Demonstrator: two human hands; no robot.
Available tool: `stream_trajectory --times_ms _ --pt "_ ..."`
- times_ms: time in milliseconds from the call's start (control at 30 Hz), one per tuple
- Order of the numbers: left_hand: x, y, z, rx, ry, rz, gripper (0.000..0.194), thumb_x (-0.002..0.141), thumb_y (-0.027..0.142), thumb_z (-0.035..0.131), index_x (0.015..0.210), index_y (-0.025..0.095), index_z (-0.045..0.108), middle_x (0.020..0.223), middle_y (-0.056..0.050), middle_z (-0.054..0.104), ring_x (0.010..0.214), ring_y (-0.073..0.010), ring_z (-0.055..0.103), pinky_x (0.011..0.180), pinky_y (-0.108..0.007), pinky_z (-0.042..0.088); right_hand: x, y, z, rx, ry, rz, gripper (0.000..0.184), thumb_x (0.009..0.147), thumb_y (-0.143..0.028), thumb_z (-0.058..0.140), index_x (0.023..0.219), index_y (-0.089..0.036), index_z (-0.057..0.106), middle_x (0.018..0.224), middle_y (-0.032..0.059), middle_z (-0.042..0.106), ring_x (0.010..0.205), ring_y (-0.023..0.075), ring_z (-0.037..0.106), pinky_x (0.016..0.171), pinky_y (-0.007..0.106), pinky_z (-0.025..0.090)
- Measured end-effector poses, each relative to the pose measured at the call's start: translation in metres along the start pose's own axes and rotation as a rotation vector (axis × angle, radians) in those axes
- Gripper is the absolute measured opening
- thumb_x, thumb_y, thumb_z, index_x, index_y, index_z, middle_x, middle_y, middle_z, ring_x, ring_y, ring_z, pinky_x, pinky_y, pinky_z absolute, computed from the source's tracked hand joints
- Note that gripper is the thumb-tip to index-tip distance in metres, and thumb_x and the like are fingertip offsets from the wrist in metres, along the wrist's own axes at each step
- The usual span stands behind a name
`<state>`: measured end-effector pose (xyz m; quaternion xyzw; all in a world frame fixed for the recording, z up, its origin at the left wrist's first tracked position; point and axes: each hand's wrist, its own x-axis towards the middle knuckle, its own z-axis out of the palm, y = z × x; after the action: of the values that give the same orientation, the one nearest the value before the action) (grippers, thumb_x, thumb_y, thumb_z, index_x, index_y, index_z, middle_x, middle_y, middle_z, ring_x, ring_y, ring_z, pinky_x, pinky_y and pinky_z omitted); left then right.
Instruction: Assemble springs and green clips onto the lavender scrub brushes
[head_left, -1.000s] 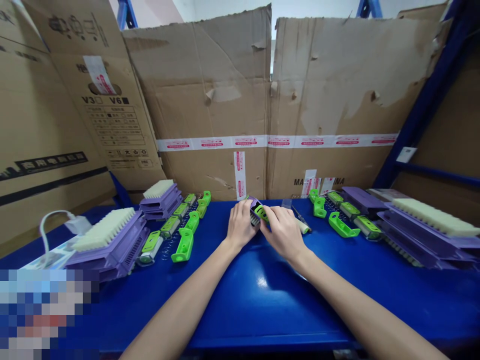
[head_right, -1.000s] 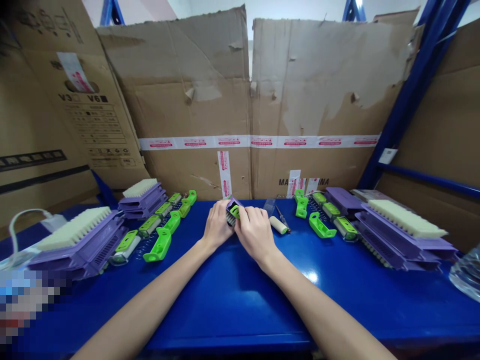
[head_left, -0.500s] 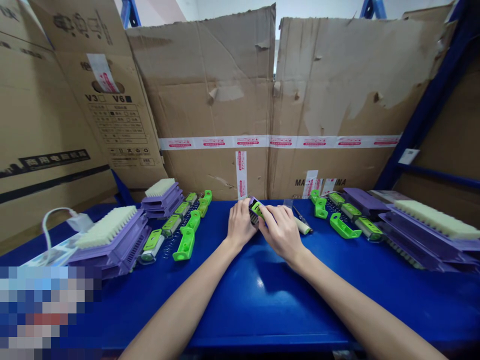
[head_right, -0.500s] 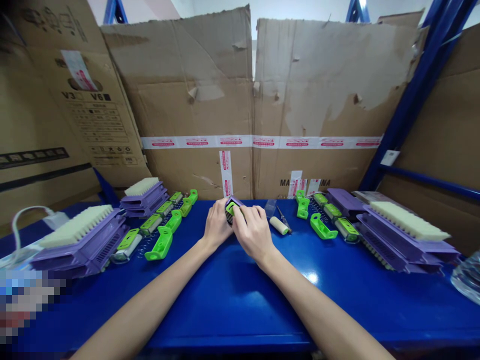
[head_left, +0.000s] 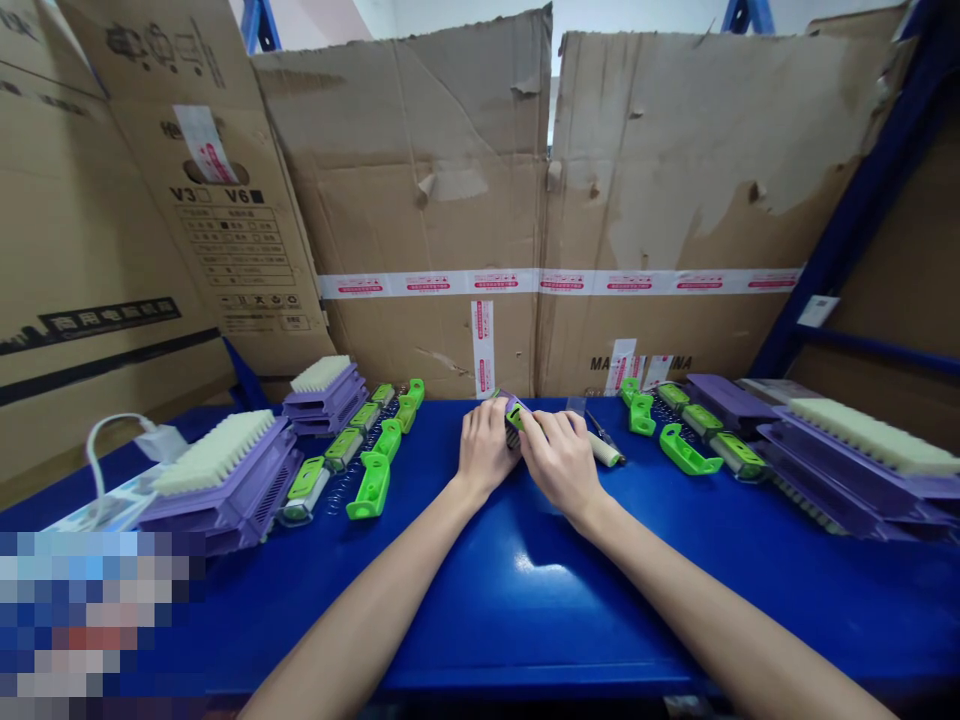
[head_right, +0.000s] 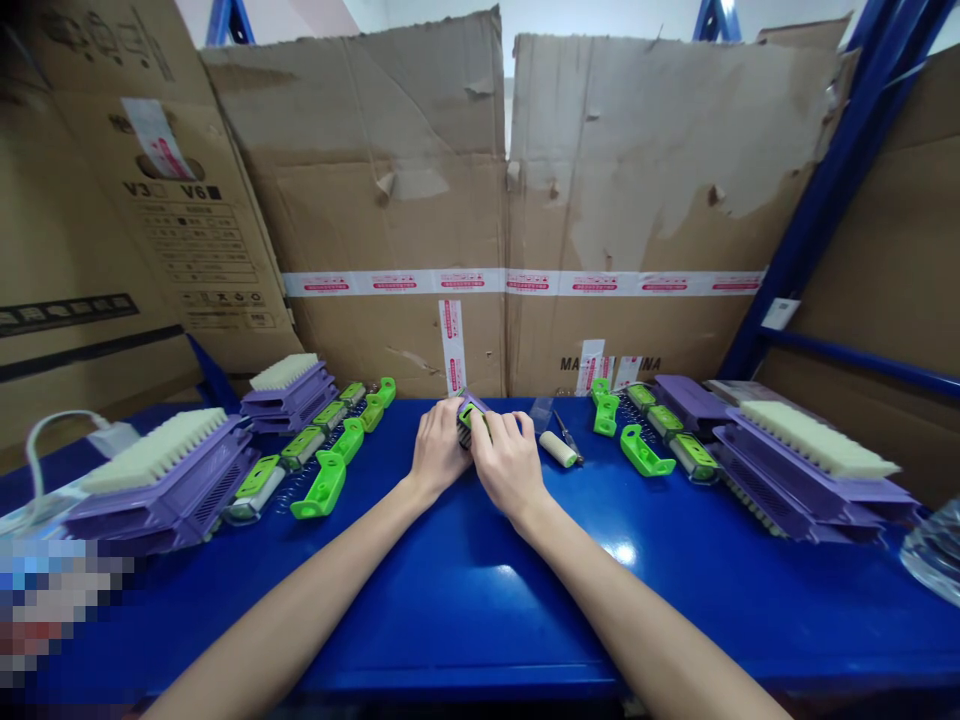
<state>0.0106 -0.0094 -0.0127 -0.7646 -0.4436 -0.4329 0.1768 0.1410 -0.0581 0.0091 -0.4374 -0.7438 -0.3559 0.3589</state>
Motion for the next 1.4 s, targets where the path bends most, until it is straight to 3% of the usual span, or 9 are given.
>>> stream_trajectory --times_ms 200,367,567,800,900,1033,1167,1267,1400 --pt "0.0 0.0 0.001 -0.001 0.034 -0.006 0.048 0.076 0.025 0.056 0.12 0.013 0.04 0.11 -0.014 0.059 0.103 -0.0268 0.055 0.085 -0.038 0.043 -0.003 0.004 0.006 0.06 0.069 -0.035 0.027 0.09 -0.016 0.044 0.113 -0.014 0.059 0.103 0.0087 0.067 0.092 0.0185 0.056 0.098 0.04 0.03" --pt "0.0 0.0 0.001 0.003 0.037 -0.043 0.047 0.077 0.029 0.057 0.119 0.013 0.042 0.107 -0.014 0.059 0.098 -0.027 0.056 0.083 -0.038 0.044 -0.004 0.006 0.009 0.028 0.131 -0.028 0.018 0.088 -0.018 0.05 0.1 -0.018 0.064 0.105 0.0052 0.069 0.1 0.021 0.056 0.102 0.046 0.024" --pt "0.001 0.0 -0.001 0.009 0.025 -0.062 0.051 0.072 0.022 0.059 0.12 0.014 0.042 0.11 -0.013 0.059 0.101 -0.0266 0.056 0.086 -0.037 0.043 -0.006 0.006 0.009 0.023 0.035 0.021 0.02 0.088 -0.027 0.05 0.088 -0.017 0.067 0.119 0.0127 0.062 0.109 0.0246 0.052 0.101 0.048 0.024" --pt "0.005 -0.009 -0.006 0.046 0.028 -0.099 0.061 0.07 0.037 0.066 0.12 0.013 0.041 0.107 -0.014 0.059 0.099 -0.0276 0.056 0.084 -0.038 0.043 -0.004 0.018 -0.003 0.027 0.044 0.055 0.027 0.088 -0.028 0.048 0.108 -0.017 0.063 0.121 0.0121 0.059 0.109 0.0242 0.051 0.098 0.044 0.029" --pt "0.007 -0.014 -0.008 0.056 0.031 -0.102 0.063 0.069 0.036 0.068 0.121 0.014 0.04 0.109 -0.013 0.058 0.102 -0.0275 0.055 0.086 -0.038 0.042 -0.004 0.034 -0.007 -0.025 -0.082 0.175 0.03 0.09 -0.028 0.042 0.108 -0.017 0.062 0.111 0.0113 0.063 0.099 0.0231 0.055 0.087 0.038 0.036" --pt "0.008 -0.019 -0.009 0.065 0.021 -0.126 0.066 0.067 0.031 0.069 0.123 0.015 0.038 0.112 -0.013 0.057 0.104 -0.0282 0.053 0.087 -0.039 0.041 -0.01 0.06 -0.01 -0.145 -0.432 0.353 0.029 0.089 -0.03 0.041 0.097 -0.016 0.065 0.09 0.0114 0.065 0.087 0.0242 0.057 0.065 0.031 0.039" --pt "0.007 -0.022 -0.009 0.089 -0.015 -0.084 0.066 0.067 0.028 0.068 0.124 0.016 0.037 0.115 -0.014 0.056 0.105 -0.0291 0.052 0.088 -0.041 0.04 -0.015 0.071 -0.01 -0.179 -0.722 0.406 0.024 0.086 -0.03 0.045 0.091 -0.017 0.065 0.09 0.0114 0.064 0.086 0.0248 0.059 0.057 0.028 0.037" --pt "0.007 -0.023 -0.009 0.11 -0.039 -0.033 0.068 0.066 0.027 0.068 0.125 0.015 0.036 0.118 -0.014 0.054 0.106 -0.0299 0.051 0.089 -0.042 0.038 -0.012 0.067 -0.011 -0.12 -0.774 0.381 0.023 0.086 -0.026 0.045 0.096 -0.019 0.064 0.095 0.0096 0.063 0.087 0.0225 0.06 0.06 0.027 0.039" --pt "0.007 -0.024 -0.008 0.107 -0.062 0.046 0.072 0.065 0.025 0.068 0.127 0.014 0.034 0.121 -0.015 0.053 0.111 -0.0299 0.049 0.093 -0.042 0.036 -0.009 0.057 -0.011 -0.031 -0.764 0.349 0.029 0.085 -0.034 0.05 0.109 -0.022 0.06 0.104 0.0091 0.061 0.098 0.0231 0.058 0.067 0.028 0.042"
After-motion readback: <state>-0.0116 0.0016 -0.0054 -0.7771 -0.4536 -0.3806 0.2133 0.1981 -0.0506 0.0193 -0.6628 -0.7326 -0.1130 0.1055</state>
